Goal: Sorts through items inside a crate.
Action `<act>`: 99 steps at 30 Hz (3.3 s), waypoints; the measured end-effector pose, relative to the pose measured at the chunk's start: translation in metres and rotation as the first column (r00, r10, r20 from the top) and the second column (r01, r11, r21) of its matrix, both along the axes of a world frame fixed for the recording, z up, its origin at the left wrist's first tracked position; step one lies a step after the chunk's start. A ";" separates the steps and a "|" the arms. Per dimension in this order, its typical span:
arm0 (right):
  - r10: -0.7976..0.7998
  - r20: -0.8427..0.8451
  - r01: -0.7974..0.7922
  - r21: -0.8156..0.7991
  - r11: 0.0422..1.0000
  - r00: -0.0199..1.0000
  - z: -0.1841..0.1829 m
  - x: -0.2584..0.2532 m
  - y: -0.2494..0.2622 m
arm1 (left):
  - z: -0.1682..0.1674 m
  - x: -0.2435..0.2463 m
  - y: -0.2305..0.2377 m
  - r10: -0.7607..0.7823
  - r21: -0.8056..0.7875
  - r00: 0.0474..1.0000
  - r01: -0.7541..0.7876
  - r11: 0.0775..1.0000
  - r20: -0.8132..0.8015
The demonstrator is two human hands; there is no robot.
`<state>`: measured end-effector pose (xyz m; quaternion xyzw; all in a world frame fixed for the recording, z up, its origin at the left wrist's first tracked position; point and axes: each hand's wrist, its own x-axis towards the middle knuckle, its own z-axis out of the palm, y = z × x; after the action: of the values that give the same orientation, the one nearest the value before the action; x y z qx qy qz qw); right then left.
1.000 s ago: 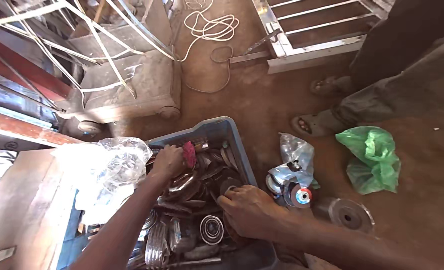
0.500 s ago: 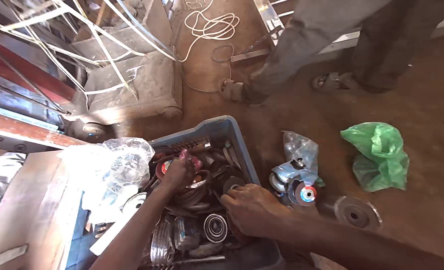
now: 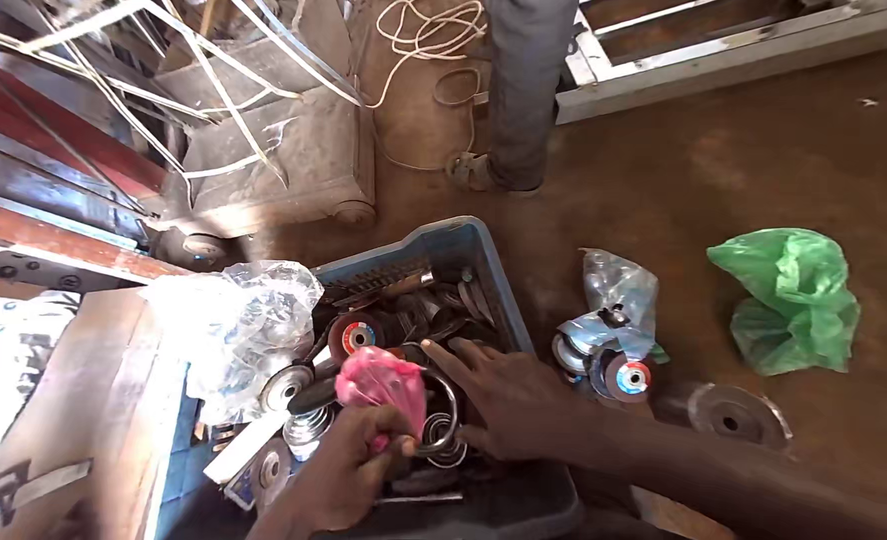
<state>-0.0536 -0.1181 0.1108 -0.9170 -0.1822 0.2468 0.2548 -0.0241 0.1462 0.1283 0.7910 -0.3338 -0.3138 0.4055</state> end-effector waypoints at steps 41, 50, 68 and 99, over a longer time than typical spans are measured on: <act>-0.059 0.354 -0.282 0.825 0.490 0.933 -0.045 -0.013 -0.027 | -0.040 0.135 -0.015 0.192 0.750 0.958 -0.285 0.598 0.211; -0.062 0.359 -0.285 0.824 0.489 0.931 -0.042 -0.014 -0.027 | -0.059 0.126 -0.043 0.187 0.831 0.960 -0.275 0.483 0.209; -0.054 0.348 -0.293 0.854 0.429 0.936 -0.053 -0.012 -0.028 | -0.024 0.052 -0.022 0.295 0.622 0.874 -0.483 0.617 0.386; -0.571 0.112 0.315 0.740 0.594 0.814 -0.045 -0.042 -0.029 | -0.028 -0.023 0.053 0.312 0.470 0.894 -0.437 0.767 0.322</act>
<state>-0.0953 -0.1470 0.0663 -0.7969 -0.0636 -0.0731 0.5962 -0.0475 0.1991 0.0998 0.9526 -0.1119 -0.2142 0.1849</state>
